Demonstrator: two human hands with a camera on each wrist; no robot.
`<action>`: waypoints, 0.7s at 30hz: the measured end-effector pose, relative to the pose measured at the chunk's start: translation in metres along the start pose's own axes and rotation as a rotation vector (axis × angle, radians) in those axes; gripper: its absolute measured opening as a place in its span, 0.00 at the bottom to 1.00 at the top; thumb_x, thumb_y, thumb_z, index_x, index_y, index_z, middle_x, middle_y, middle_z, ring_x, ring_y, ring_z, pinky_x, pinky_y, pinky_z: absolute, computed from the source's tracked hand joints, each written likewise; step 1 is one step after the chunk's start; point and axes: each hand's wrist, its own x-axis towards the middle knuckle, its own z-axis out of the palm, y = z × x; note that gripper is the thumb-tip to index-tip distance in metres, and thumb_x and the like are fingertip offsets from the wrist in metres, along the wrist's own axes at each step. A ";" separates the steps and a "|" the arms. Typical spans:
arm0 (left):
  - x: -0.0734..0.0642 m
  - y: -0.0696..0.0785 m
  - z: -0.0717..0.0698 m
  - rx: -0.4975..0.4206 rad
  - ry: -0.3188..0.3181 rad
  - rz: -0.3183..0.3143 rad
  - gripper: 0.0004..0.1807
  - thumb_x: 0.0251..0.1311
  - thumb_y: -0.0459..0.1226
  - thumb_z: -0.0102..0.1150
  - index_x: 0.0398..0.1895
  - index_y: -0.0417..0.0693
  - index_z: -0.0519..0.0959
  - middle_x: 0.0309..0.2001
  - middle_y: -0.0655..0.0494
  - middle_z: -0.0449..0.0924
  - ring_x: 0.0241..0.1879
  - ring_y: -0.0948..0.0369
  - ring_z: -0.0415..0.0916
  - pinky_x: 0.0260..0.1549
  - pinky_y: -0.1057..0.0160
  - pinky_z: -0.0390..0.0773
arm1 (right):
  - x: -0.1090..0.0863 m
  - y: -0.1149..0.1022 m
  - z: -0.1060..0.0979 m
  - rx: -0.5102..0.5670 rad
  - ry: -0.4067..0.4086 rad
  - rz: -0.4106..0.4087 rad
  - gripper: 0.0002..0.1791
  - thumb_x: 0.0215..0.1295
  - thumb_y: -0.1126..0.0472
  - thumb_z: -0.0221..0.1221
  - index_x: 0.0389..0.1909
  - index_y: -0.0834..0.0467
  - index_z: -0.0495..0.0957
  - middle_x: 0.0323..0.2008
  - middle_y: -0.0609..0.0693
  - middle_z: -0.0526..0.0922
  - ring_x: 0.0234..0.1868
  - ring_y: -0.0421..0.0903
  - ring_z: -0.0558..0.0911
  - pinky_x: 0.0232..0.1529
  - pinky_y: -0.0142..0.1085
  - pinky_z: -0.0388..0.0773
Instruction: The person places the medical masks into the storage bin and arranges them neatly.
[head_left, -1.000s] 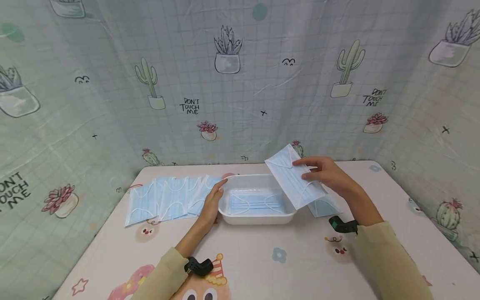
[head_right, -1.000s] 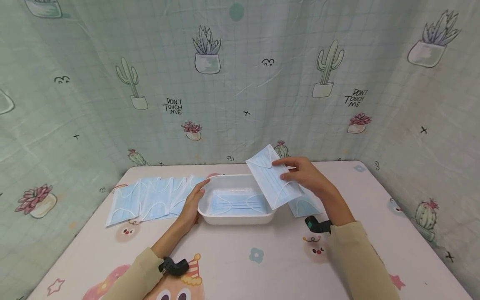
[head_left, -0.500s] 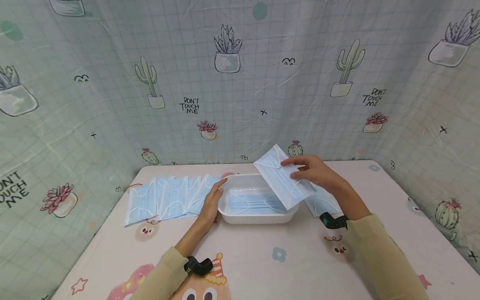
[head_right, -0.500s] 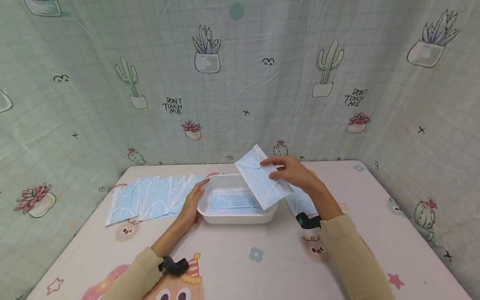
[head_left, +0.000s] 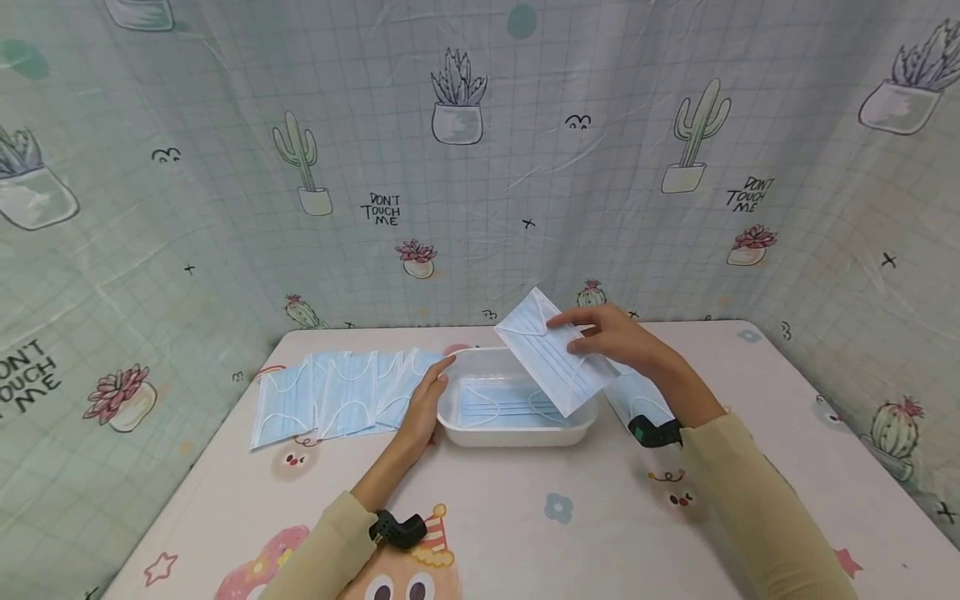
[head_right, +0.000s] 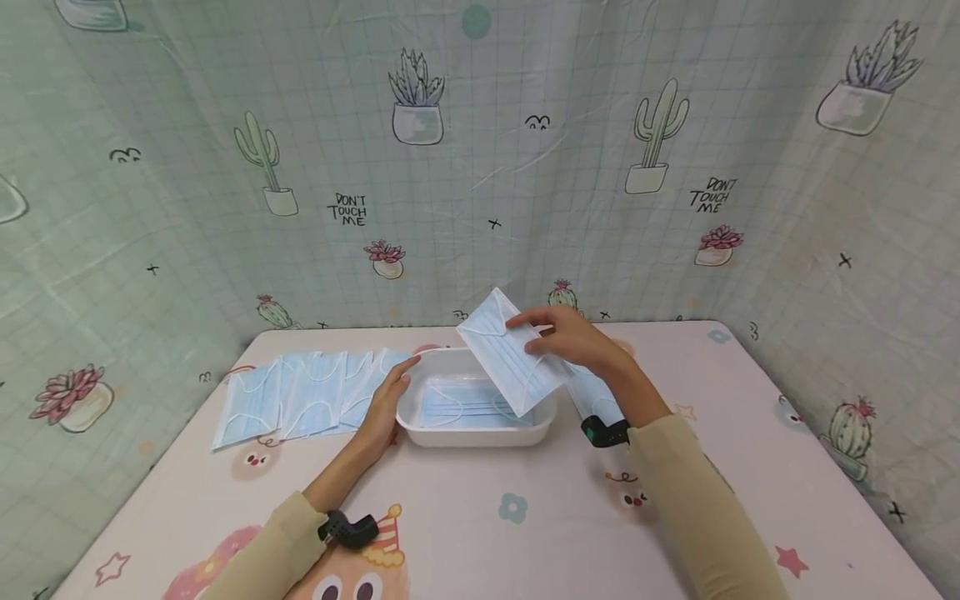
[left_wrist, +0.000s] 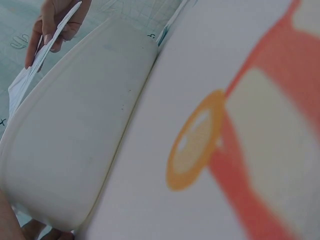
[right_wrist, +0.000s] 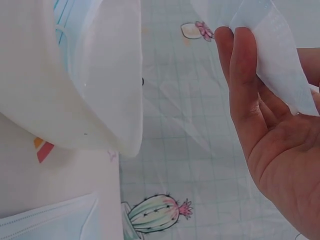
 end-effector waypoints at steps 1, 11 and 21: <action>0.000 0.000 0.000 0.004 0.001 0.001 0.25 0.82 0.46 0.34 0.78 0.60 0.64 0.81 0.51 0.58 0.82 0.49 0.51 0.80 0.41 0.48 | 0.001 -0.001 0.000 -0.003 -0.002 -0.001 0.24 0.66 0.69 0.62 0.63 0.55 0.81 0.72 0.60 0.73 0.59 0.58 0.82 0.48 0.36 0.82; 0.002 -0.002 0.000 0.022 0.008 0.005 0.25 0.82 0.45 0.34 0.78 0.60 0.64 0.80 0.52 0.59 0.82 0.49 0.51 0.80 0.41 0.48 | 0.015 -0.012 0.003 -0.022 -0.033 -0.020 0.25 0.65 0.70 0.62 0.64 0.56 0.81 0.72 0.60 0.73 0.56 0.58 0.82 0.47 0.39 0.84; 0.001 -0.001 0.000 0.030 0.007 0.015 0.26 0.82 0.46 0.34 0.78 0.60 0.64 0.81 0.52 0.58 0.82 0.50 0.50 0.80 0.41 0.47 | 0.029 -0.025 0.005 -0.093 -0.078 -0.007 0.26 0.65 0.70 0.60 0.64 0.51 0.82 0.73 0.58 0.72 0.64 0.62 0.79 0.54 0.49 0.83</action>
